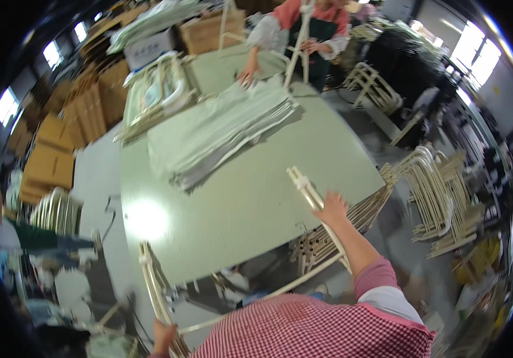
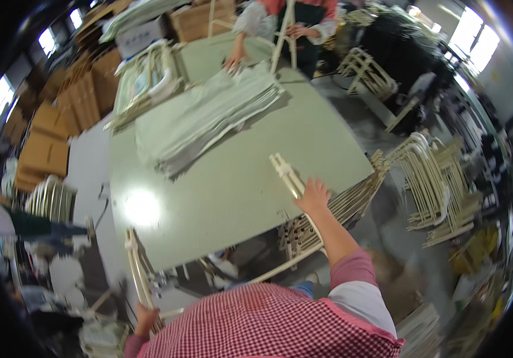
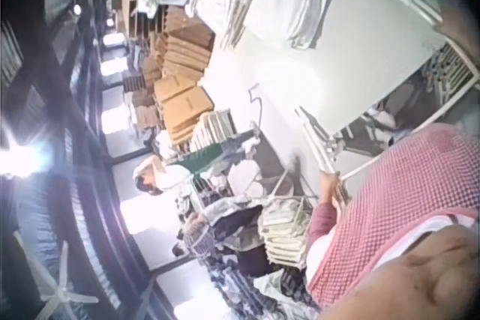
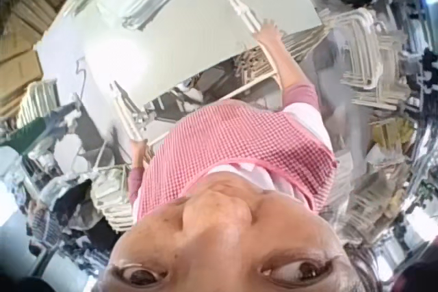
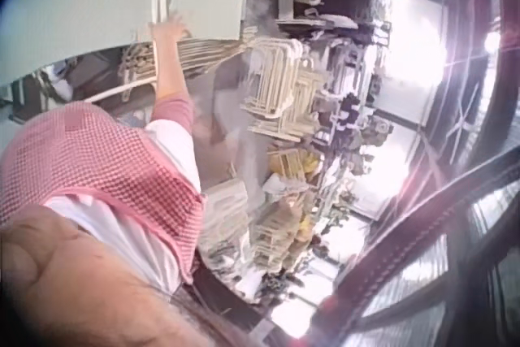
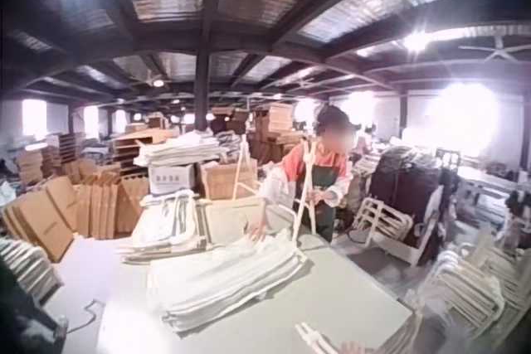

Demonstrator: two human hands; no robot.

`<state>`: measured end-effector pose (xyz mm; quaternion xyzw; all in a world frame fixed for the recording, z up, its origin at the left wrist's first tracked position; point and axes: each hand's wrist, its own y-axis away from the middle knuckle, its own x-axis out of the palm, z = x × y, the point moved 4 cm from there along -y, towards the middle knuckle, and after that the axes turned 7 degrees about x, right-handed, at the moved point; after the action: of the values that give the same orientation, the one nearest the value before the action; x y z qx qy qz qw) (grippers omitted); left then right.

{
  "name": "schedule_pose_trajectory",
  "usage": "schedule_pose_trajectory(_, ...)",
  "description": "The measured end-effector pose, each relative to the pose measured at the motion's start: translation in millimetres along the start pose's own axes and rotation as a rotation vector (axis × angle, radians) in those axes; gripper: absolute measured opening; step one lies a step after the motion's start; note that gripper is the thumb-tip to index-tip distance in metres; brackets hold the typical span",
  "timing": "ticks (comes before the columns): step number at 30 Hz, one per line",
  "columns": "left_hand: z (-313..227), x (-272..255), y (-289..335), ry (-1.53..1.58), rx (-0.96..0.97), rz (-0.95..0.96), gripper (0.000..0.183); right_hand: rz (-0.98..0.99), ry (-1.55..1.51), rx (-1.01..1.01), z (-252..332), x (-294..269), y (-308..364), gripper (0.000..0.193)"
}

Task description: The person assembles a white metal frame by inserting rods into joints and securing them. They then place a light-colored fabric sheet over the frame, tucking and smoothing it into place. The process is repeated for multiple units on a large work table.

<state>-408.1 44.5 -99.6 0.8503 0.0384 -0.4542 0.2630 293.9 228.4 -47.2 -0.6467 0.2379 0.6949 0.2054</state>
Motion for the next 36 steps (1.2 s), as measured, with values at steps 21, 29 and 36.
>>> schedule_pose_trajectory(21, -24.4, -137.1, 2.8, 1.201, 0.28, 0.216, 0.049, 0.065, -0.619, -0.047, -89.0, -54.3, 123.2, 0.063)
schedule_pose_trajectory(29, 22.5, -109.6, -13.9, 0.854, -0.012, -0.187, 0.068, 0.187, -0.587, 0.03, -137.3, -0.7, 207.1, 0.067)
schedule_pose_trajectory(36, 52.2, -59.1, -14.3, 0.477, 0.218, -0.467, 0.058, 0.368, -0.497, -0.034, -143.0, 86.3, 228.2, 0.05)
